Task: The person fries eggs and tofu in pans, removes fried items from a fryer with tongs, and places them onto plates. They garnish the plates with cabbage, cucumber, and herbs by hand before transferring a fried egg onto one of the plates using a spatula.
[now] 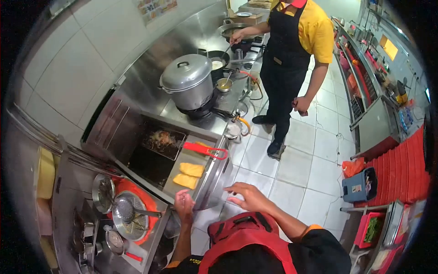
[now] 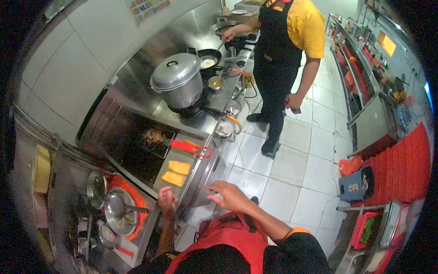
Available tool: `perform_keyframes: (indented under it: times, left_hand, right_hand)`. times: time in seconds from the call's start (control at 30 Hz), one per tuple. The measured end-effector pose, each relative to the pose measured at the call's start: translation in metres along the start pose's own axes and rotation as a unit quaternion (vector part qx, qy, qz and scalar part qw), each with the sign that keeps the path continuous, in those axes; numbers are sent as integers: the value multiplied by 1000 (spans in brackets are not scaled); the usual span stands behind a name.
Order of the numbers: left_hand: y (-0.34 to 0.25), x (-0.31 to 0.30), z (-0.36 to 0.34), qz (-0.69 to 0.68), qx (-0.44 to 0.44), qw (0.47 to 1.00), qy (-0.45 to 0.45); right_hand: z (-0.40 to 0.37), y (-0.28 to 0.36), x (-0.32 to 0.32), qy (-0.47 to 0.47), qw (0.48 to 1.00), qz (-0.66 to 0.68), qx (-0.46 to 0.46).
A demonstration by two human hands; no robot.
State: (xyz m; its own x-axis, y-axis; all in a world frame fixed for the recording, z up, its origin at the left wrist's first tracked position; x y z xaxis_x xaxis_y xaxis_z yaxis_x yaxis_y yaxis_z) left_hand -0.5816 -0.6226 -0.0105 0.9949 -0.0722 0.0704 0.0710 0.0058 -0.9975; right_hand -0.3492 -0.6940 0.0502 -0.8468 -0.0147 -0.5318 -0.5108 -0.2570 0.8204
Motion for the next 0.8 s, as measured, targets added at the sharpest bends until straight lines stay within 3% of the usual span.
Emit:
perform_keyframes:
  times: [0.07,0.13,0.2,0.27,0.33,0.47,0.53,0.63,0.67,0.73,0.77,0.8]
  left_hand:
    - [13,33,6,-32,-5,999,7]
    - [19,60,12,45,-1,999,-5]
    - [27,76,17,51,-28,998,-31]
    - [34,81,27,102,-14,993,-60]
    - [36,87,38,60,7,996,-70]
    - [61,82,67,28,-76,979,-185]
    - [73,80,78,-59,-129,950,-278]
    - [83,91,108,-157,-195,937,-243]
    - [90,86,113,-160,-197,935,-248]
    - [106,73,131,-113,-117,961,-226]
    - [121,61,128,-75,-141,937,-309]
    - [116,64,128,-75,-142,935,-317]
  right_hand:
    - [-11,-27,-36,-8,999,33,33]
    - [-13,-50,-70,-18,996,14,86]
    - [-6,-61,-90,-20,996,24,84]
    - [4,-72,-101,-24,995,59,73]
    - [18,-81,-107,-11,996,60,60]
    - [46,-98,-114,17,997,62,41]
    - [57,-108,-120,30,994,93,41]
    - [74,-126,-140,37,992,104,63]
    - [76,-134,-146,44,989,110,86]
    - [86,-157,-157,48,987,115,103]
    - [89,-168,-162,45,984,124,120]
    - [92,-173,-167,53,984,125,118]
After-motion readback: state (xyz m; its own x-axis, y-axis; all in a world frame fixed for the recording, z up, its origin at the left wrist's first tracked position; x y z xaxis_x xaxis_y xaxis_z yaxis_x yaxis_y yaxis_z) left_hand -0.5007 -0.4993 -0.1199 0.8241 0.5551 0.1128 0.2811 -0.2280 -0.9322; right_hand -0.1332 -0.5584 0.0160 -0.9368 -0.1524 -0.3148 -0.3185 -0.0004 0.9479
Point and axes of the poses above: each hand's wrist, its own z-axis towards the middle knuckle, its own x-axis out of the palm, y = z × x, the point moved 6 cm from there along z, towards the middle knuckle, and after that the axes turned 1 degree about x, right-handed, at the moved point
